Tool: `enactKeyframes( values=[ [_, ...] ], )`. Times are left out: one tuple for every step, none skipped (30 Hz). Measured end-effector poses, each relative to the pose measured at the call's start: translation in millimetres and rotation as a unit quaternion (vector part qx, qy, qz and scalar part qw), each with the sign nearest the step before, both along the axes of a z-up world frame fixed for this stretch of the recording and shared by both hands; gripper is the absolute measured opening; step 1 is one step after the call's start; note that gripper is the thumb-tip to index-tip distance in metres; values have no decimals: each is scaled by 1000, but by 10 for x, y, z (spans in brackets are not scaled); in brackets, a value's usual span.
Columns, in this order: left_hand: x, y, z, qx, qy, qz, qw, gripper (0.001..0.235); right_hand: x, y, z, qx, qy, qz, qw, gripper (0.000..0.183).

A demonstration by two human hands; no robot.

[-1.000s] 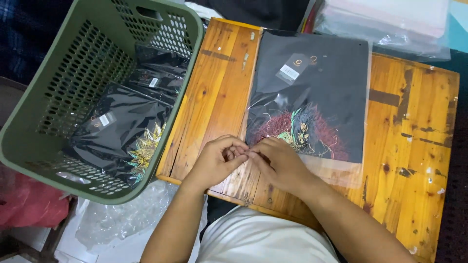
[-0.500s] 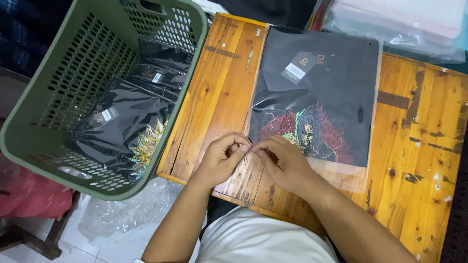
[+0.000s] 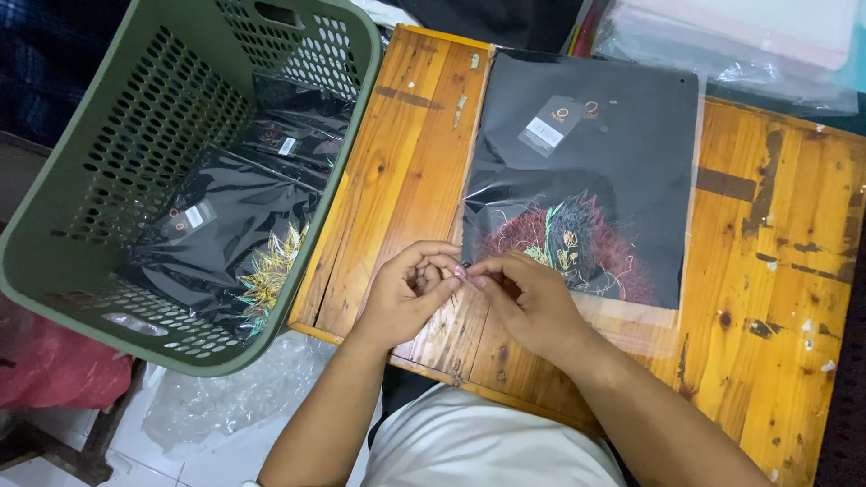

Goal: Packaging folded shirts into clear plastic bags at a workstation.

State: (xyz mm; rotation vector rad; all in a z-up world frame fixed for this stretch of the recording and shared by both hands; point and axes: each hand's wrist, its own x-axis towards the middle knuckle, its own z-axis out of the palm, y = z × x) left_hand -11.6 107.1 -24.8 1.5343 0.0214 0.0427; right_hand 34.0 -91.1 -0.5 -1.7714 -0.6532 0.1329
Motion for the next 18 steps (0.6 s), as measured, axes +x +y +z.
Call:
enactKeyframes(
  values=[
    [2,7,-12,-9,2,5,1000,35,-7,-17,-29,-11,-18,4,1000,12],
    [4,13,-24,-18,4,10,1000,33,-13,-34,-57,-22,-37,9,999,13],
    [7,13,-12,-18,4,10,1000,33,-17,-21,-12,-22,-37,8,999,13],
    [10,13,1,-18,0,5,1000,32,-22,-8,33,-43,-61,4,997,13],
    [8,13,12,-17,-3,0,1000,31,-30,5,77,-64,-84,-1,994,12],
    [2,13,8,-17,-2,0,1000,31,-27,2,79,-64,-84,-1,994,12],
    [0,14,5,-14,-2,-1,1000,32,-24,-3,82,-87,-84,3,993,15],
    [-1,13,2,-11,-2,-2,1000,33,-20,-8,84,-111,-85,6,990,19],
    [0,14,6,-11,-1,-3,1000,33,-19,-3,58,-111,-84,5,990,19],
    [1,15,10,-13,-1,-4,1000,33,-18,3,32,-119,-132,-1,984,15],
    [0,16,13,-16,-2,-5,1000,32,-17,9,6,-127,-179,-6,976,17],
    [-1,12,32,-16,-1,-5,1000,32,-8,9,-8,-127,-178,-7,976,17],
    [-1,9,51,-19,-3,-7,1000,31,1,11,-22,-133,-198,-25,971,15],
    [-3,7,72,-21,-4,-8,1000,31,10,14,-35,-139,-217,-42,965,13],
    [0,5,61,-22,-4,-8,1000,31,7,13,-50,-139,-217,-42,965,13],
    [1,4,51,-16,-8,-7,1000,31,3,14,-63,-136,-213,-44,967,11],
    [6,2,42,-10,-12,-5,1000,32,4,14,-77,-132,-209,-46,968,8],
    [6,0,50,-10,-12,-5,1000,32,-2,23,-77,-132,-209,-46,968,8]
  ],
)
